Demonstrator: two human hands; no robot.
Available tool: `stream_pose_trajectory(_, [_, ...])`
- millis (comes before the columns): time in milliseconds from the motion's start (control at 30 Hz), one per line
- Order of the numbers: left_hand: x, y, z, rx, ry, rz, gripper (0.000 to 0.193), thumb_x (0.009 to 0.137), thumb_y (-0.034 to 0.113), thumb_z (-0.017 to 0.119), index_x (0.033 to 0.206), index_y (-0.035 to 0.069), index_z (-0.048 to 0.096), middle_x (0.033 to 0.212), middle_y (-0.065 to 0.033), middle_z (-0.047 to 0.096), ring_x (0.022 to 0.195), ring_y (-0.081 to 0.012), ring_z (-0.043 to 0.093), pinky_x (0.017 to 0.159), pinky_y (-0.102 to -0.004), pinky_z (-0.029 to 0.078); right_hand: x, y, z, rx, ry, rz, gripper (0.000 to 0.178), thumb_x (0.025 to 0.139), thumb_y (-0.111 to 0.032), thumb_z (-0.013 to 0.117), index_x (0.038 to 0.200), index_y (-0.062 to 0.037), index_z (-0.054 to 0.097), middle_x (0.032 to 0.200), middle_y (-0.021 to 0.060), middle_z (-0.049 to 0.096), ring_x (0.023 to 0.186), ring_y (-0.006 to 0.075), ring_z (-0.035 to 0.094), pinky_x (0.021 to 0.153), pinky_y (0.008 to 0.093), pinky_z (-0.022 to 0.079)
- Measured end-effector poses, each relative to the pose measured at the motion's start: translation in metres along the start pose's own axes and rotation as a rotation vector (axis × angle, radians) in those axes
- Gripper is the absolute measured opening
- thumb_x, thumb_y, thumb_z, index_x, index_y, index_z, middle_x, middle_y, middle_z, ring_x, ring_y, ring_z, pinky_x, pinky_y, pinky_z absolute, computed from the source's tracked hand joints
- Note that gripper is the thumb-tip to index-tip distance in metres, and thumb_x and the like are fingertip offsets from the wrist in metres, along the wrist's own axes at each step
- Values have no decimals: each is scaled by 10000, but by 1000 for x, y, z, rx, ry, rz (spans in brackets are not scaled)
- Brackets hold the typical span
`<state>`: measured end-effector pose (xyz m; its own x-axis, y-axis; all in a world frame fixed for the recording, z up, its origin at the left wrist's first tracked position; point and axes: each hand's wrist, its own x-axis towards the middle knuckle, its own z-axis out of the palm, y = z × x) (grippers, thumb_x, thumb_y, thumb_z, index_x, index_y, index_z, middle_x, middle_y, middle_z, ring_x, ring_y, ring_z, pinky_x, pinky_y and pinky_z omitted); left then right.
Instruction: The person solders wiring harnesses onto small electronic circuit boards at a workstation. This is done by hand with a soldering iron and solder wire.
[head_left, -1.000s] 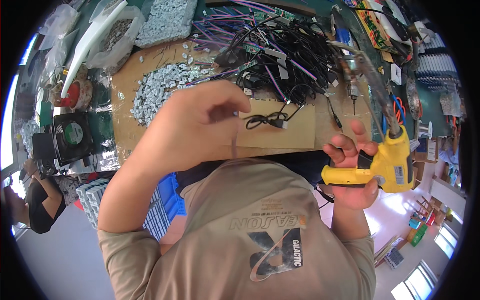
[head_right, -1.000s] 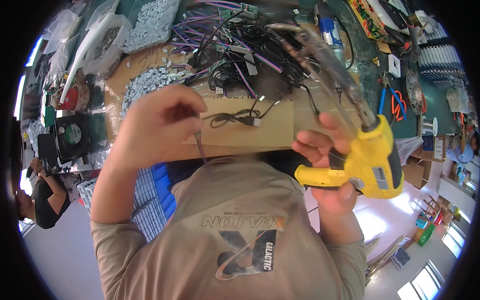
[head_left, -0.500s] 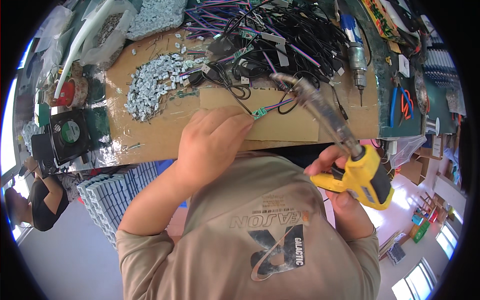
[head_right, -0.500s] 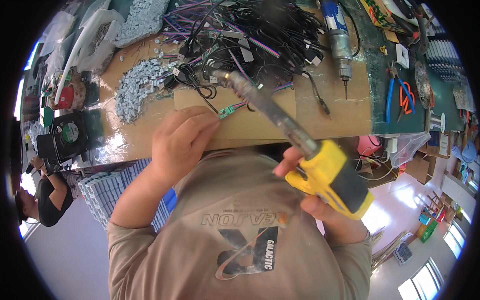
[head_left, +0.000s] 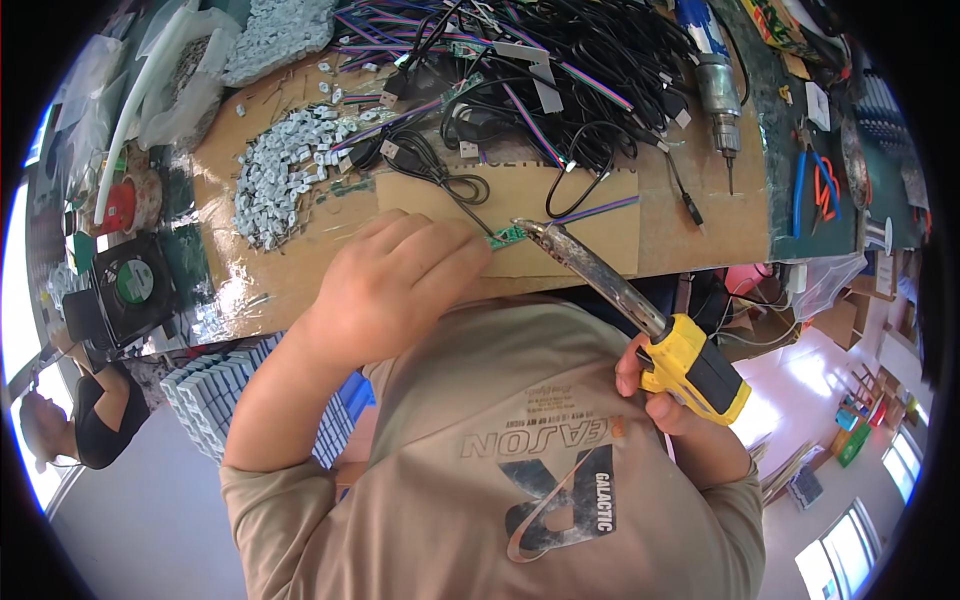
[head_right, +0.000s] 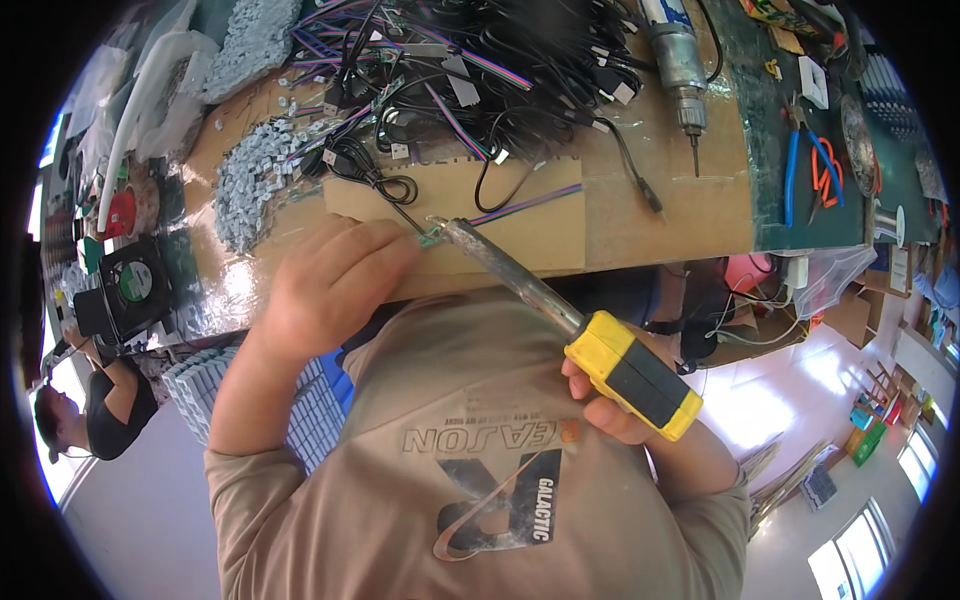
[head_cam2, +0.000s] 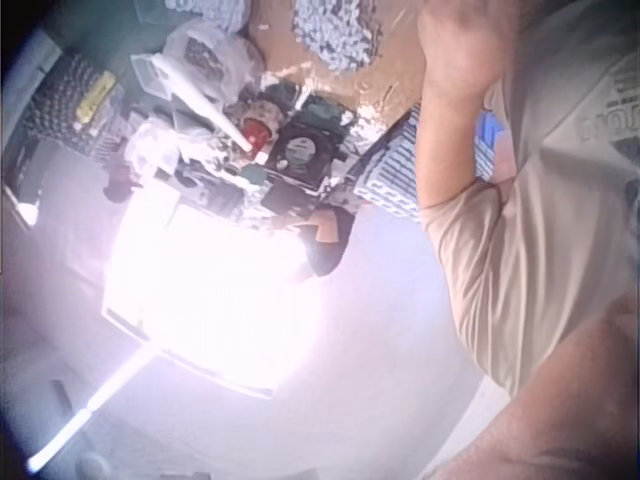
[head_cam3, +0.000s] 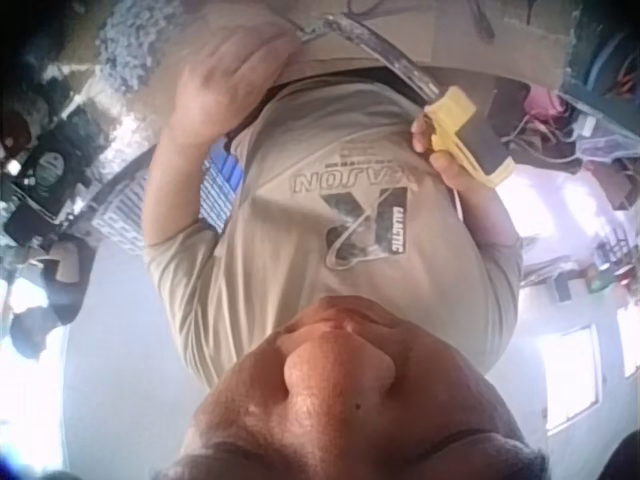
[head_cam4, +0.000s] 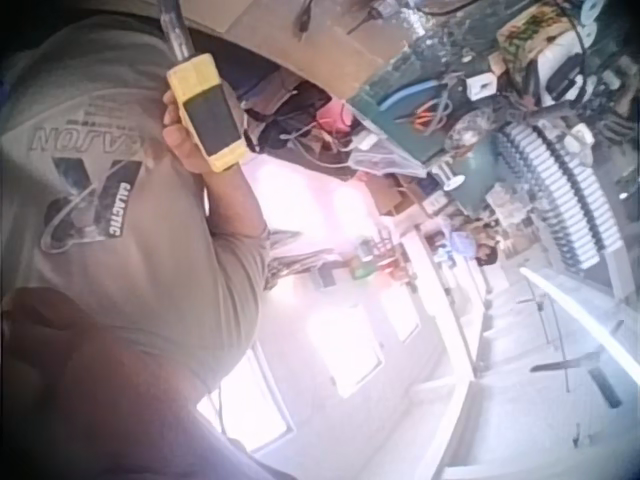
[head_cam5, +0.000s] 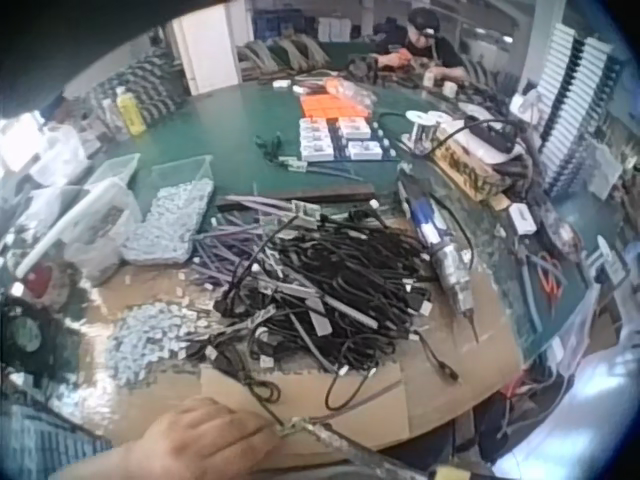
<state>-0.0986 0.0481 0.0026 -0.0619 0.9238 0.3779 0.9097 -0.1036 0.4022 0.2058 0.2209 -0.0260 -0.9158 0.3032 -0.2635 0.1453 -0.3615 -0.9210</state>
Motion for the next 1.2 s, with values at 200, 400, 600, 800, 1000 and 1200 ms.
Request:
stream_pose_trajectory(200, [6,-6,-7,52,-97,160,383,649,87,665,1003,-60,669,970,-160,654,733,-274,616,616,-359,497,4,5,5,40,-1,-78,475,843,-323,781,1107,32,609,880,61,635,742,107,605,647,245,482])
stream_pose_trajectory(400, [9,-10,-6,43,-118,173,397,633,94,660,1001,-54,662,972,-155,643,749,-280,611,635,-361,498,-1,10,-3,-58,-41,-48,476,846,-321,778,1106,38,604,882,60,638,731,110,601,647,249,488])
stream_pose_trajectory(600, [10,-10,-5,16,-125,144,382,643,79,666,1010,-24,669,986,-140,638,762,-285,608,655,-363,502,1,4,0,-25,-19,-14,412,844,-309,774,1054,11,623,848,55,635,718,137,610,648,279,501])
stream_pose_trajectory(800, [0,-11,7,-60,9,6,282,718,-6,727,995,27,686,991,-119,658,786,-284,626,661,-366,514,2,17,2,-148,-19,-246,274,863,-296,727,921,-52,617,803,53,632,692,229,631,624,347,503])
stream_pose_trajectory(1000, [0,-8,7,-71,31,-88,215,768,5,768,965,40,689,979,-101,659,811,-292,635,683,-371,520,7,4,2,-269,-45,-206,280,860,-335,711,814,-88,587,794,76,631,648,258,609,572,350,449])
stream_pose_trajectory(1200, [3,-7,5,-86,11,-127,189,759,30,755,937,55,694,989,-90,651,848,-294,633,725,-383,520,11,0,4,-384,-75,-159,300,858,-354,703,855,-69,611,763,65,622,621,225,590,558,334,452])
